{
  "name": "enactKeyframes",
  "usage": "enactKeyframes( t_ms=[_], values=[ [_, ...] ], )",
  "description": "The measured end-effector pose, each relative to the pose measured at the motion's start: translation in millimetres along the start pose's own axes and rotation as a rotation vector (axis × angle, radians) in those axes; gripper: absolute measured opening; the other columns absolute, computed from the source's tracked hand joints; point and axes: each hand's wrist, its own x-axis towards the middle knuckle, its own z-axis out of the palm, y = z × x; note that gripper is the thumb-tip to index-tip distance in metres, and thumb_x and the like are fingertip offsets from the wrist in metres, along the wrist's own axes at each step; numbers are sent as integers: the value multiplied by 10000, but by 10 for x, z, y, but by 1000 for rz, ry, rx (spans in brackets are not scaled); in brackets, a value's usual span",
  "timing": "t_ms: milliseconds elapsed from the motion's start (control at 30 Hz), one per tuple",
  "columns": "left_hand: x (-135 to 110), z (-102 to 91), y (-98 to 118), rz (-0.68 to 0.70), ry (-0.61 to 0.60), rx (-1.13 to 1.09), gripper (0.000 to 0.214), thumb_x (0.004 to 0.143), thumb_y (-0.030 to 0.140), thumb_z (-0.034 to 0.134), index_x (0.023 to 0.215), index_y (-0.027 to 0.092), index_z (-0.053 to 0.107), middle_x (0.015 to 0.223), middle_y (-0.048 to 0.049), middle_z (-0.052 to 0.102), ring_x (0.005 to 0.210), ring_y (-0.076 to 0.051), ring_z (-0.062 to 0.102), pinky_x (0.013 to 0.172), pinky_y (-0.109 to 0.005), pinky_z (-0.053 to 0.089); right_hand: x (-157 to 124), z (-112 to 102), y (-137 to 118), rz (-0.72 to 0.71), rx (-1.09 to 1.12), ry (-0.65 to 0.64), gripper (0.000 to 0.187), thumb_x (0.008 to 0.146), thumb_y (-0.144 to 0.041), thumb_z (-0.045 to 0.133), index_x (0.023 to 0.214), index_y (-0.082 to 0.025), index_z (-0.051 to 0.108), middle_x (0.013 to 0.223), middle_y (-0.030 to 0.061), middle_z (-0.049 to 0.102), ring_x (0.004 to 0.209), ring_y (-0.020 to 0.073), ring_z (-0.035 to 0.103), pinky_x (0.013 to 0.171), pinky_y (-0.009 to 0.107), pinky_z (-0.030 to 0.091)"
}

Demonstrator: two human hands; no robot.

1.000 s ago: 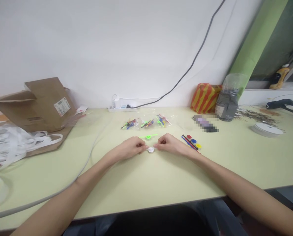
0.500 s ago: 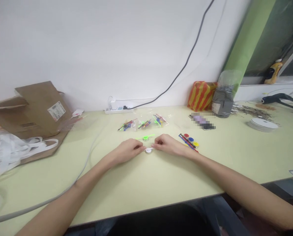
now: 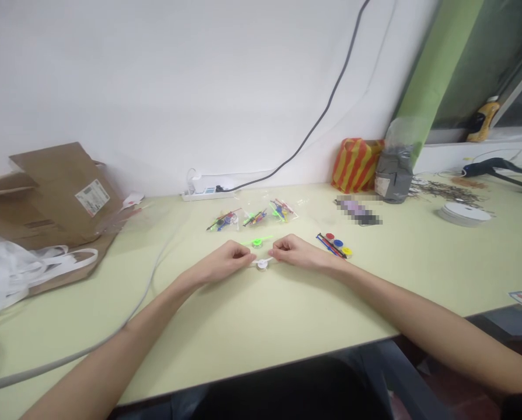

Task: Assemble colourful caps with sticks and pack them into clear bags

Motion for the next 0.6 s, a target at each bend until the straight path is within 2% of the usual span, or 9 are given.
enactKeyframes(
  t_ms=[100,167,300,467,533,600],
  values=[
    [-10,-37,51,29,10,-87,468,957,534,465,651,190,379,608,41,308,528,-90,266,493,-252,226,9,-14,-7,-5,154,-8,452,959,-557,476,696,-221,329,606,-84,242,508,74,196,489,242,162],
    [-8,-43,62,26,21,-55,476,960,547,459,655,191,377,607,46,294,522,-88,253,488,-252,213,13,-18,-8,-29,109,26,455,965,-557,475,694,-217,343,610,-78,272,513,77,226,497,239,186],
    [19,-19,-13,-8,93,133,489,961,560,437,648,187,397,612,44,280,536,-99,257,501,-259,204,9,-34,18,-54,-220,169,418,991,-487,466,699,-191,432,636,-48,383,567,95,329,546,245,244],
    [41,0,-132,-58,165,311,495,970,562,394,647,190,440,600,26,386,544,-124,355,539,-269,269,-41,-226,-29,6,-682,409,229,1005,-363,473,874,-198,563,682,-12,545,643,137,460,609,258,278],
    [37,11,-129,-52,211,354,465,972,551,391,671,200,440,626,18,432,565,-139,397,548,-270,283,-93,-390,-97,42,-800,404,203,993,-340,493,872,-202,580,719,8,594,666,144,493,614,260,288],
    [28,28,-91,-45,268,406,423,974,531,393,705,209,449,649,11,474,590,-155,433,558,-270,288,-169,-587,-172,90,-873,313,166,952,-321,554,849,-199,601,803,28,640,698,147,526,613,259,303]
  ],
)
